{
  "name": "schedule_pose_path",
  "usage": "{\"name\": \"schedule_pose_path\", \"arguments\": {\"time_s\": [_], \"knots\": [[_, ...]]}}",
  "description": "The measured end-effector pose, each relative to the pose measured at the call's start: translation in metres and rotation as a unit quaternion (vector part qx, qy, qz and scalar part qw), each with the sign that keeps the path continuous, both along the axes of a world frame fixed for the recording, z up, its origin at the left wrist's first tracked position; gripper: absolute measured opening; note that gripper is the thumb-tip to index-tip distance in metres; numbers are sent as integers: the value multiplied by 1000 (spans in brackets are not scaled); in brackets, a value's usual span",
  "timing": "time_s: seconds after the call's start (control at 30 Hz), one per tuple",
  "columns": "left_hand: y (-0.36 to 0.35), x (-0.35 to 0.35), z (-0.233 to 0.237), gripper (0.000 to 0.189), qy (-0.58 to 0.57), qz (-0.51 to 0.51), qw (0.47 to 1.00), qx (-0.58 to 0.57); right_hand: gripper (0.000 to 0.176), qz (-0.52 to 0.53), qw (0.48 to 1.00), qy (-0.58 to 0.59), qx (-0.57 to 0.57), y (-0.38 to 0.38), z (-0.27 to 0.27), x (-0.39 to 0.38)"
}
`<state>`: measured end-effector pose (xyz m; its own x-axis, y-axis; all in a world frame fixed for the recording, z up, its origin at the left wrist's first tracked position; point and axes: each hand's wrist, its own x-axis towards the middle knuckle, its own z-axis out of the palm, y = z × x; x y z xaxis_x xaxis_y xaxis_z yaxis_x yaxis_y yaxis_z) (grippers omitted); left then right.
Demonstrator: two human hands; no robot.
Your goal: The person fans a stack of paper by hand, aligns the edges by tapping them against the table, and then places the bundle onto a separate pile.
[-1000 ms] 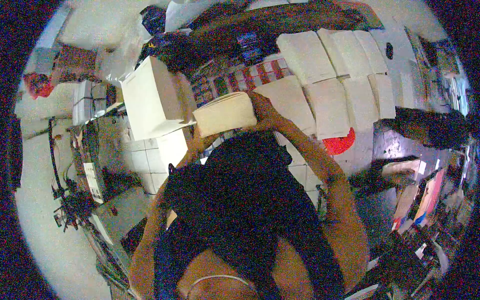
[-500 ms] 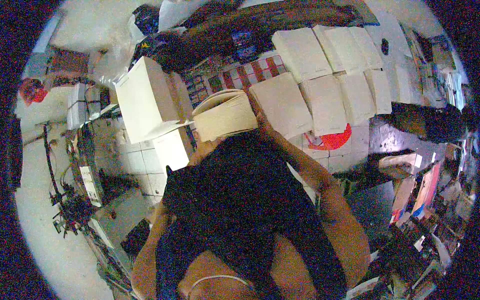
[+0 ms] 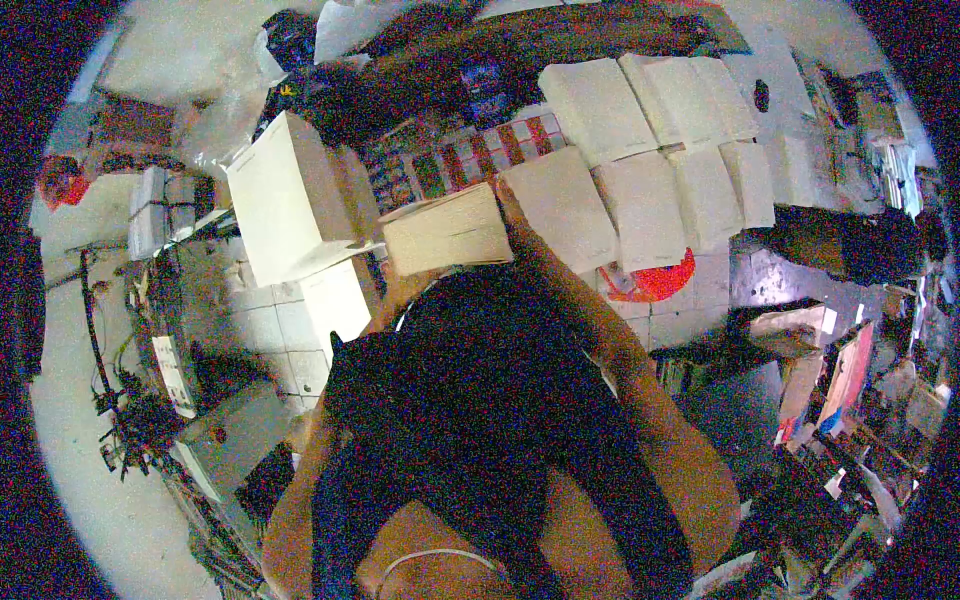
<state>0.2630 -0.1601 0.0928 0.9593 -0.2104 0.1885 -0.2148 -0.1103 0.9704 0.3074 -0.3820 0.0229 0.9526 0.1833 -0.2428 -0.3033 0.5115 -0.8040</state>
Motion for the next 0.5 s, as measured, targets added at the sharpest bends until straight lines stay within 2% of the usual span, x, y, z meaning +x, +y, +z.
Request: {"name": "schedule_pose_path", "arguments": {"time_s": [0.07,0.13,0.17,0.27,0.33,0.37,0.43,0.47,0.5], "knots": [[9,-7,-26,97,174,6,983,52,70,-53,997,47,12,11,7,1],[13,-12,-31,100,253,9,964,77,60,3,1000,0,-12,3,22,0],[12,-10,-23,101,244,10,967,77,55,32,999,-26,-25,-3,26,1],[12,-13,-26,98,195,37,978,63,68,58,994,-51,-78,-9,9,6],[13,-18,-40,94,71,50,983,160,75,46,988,-83,-122,-15,11,1],[13,-21,-46,92,-34,49,963,261,80,40,984,-98,-144,-17,17,-3],[17,-24,-64,88,-11,42,955,294,81,18,977,-125,-171,-13,25,-10],[18,-24,-71,87,115,35,967,223,82,4,976,-133,-173,-6,25,-16],[19,-26,-77,86,175,30,968,174,83,-3,975,-138,-176,-3,24,-19]]}}
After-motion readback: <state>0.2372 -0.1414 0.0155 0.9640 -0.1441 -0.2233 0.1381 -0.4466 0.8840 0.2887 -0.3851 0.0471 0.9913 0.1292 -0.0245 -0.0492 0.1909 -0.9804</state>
